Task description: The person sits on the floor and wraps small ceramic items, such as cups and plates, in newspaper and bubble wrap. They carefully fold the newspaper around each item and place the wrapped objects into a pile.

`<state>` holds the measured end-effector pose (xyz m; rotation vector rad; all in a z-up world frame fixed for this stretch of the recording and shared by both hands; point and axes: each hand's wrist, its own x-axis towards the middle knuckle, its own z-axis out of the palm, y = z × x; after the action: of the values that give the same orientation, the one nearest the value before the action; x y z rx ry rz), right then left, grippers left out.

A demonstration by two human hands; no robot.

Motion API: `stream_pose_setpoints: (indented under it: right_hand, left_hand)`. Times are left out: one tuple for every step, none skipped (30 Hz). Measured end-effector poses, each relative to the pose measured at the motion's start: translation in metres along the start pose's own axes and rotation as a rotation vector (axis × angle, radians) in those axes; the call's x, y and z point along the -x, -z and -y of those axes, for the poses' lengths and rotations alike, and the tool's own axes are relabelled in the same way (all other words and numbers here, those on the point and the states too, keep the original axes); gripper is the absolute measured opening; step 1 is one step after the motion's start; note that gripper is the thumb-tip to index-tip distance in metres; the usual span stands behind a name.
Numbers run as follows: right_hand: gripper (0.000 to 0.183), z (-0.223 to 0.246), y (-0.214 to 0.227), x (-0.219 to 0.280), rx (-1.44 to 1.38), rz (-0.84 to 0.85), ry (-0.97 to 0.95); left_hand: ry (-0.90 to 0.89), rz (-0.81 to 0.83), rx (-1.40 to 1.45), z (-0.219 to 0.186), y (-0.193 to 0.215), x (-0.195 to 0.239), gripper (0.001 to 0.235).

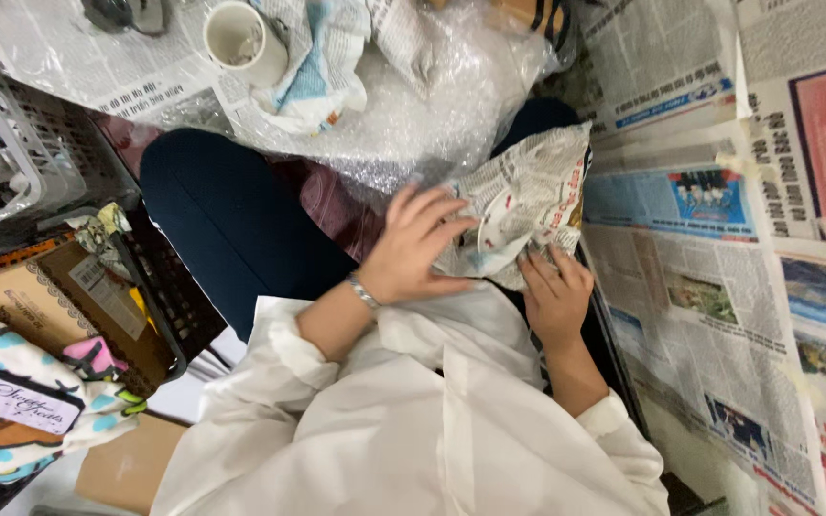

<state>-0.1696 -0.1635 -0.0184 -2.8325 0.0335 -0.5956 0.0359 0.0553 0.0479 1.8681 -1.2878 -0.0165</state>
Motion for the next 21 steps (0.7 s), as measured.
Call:
stream_pose_setpoints:
  right_hand:
    - [0.035, 0.002, 0.000, 0.001, -0.003, 0.000, -0.009]
    - [0.035, 0.002, 0.000, 0.000, -0.004, -0.003, -0.015]
    - [0.035, 0.003, 0.001, 0.001, -0.006, -0.007, -0.021]
    - [0.035, 0.003, 0.002, -0.002, 0.001, 0.000, -0.018]
    - [0.034, 0.001, 0.003, -0.004, 0.008, 0.006, -0.015]
    - [0.034, 0.002, 0.004, -0.004, 0.012, 0.016, -0.016]
    - [0.034, 0.000, 0.004, -0.005, 0.010, 0.028, -0.009]
    - [0.034, -0.001, 0.006, -0.002, 0.007, 0.046, -0.009]
    - [0.034, 0.001, 0.008, 0.001, 0.004, 0.063, -0.010]
    - [0.033, 0.001, 0.008, 0.002, 0.018, 0.068, -0.017]
    - [0.032, 0.002, 0.009, 0.003, 0.033, 0.074, -0.024]
    - [0.031, 0.002, 0.009, 0.001, 0.050, 0.072, -0.026]
    - [0.031, 0.001, 0.008, -0.002, 0.061, 0.055, -0.020]
    - [0.031, 0.002, 0.008, -0.003, 0.071, 0.042, -0.011]
    - [0.031, 0.003, 0.008, -0.003, 0.081, 0.028, -0.003]
    - [0.031, 0.005, 0.009, -0.003, 0.074, 0.026, -0.003]
    - [0.031, 0.006, 0.009, -0.004, 0.068, 0.024, -0.004]
    - [0.030, 0.006, 0.009, -0.004, 0.061, 0.023, -0.006]
    - [0.030, 0.007, 0.009, -0.005, 0.067, 0.021, -0.007]
    - [0.030, 0.007, 0.009, -0.005, 0.073, 0.019, -0.009]
    - [0.030, 0.006, 0.009, -0.005, 0.080, 0.018, -0.010]
  left_hand:
    - [0.003, 0.041, -0.041, 0.003, 0.005, 0.007, 0.075]
    - [-0.008, 0.056, -0.055, 0.005, 0.006, 0.013, 0.072]
    - [-0.020, 0.071, -0.069, 0.006, 0.007, 0.018, 0.070]
    - [-0.034, 0.083, -0.086, 0.009, 0.006, 0.019, 0.067]
    - [-0.087, 0.085, -0.102, 0.013, 0.005, 0.019, 0.054]
    - [-0.137, 0.091, -0.116, 0.017, 0.002, 0.020, 0.041]
    - [-0.187, 0.097, -0.129, 0.021, -0.001, 0.020, 0.029]
    - [-0.203, 0.110, -0.096, 0.025, -0.002, 0.021, 0.024]
    - [-0.218, 0.122, -0.061, 0.030, -0.003, 0.021, 0.020]
    - [-0.241, 0.131, -0.030, 0.035, -0.004, 0.018, 0.015]
    - [-0.203, 0.158, 0.004, 0.038, -0.004, 0.016, 0.016]
    - [-0.171, 0.180, 0.031, 0.041, -0.002, 0.011, 0.018]
    - [-0.138, 0.202, 0.058, 0.043, 0.000, 0.004, 0.020]
    - [-0.117, 0.186, 0.020, 0.043, 0.002, -0.001, 0.022]
    - [-0.095, 0.170, -0.018, 0.039, 0.004, -0.003, 0.025]
    - [-0.072, 0.152, -0.056, 0.035, 0.005, -0.005, 0.027]
    - [-0.142, 0.119, -0.123, 0.030, 0.006, -0.007, 0.033]
    - [-0.211, 0.086, -0.188, 0.024, 0.006, -0.007, 0.040]
    - [-0.279, 0.052, -0.253, 0.017, 0.005, -0.006, 0.047]
    - [-0.280, 0.071, -0.255, 0.009, 0.000, -0.006, 0.045]
    - [-0.280, 0.091, -0.258, 0.000, -0.006, -0.004, 0.044]
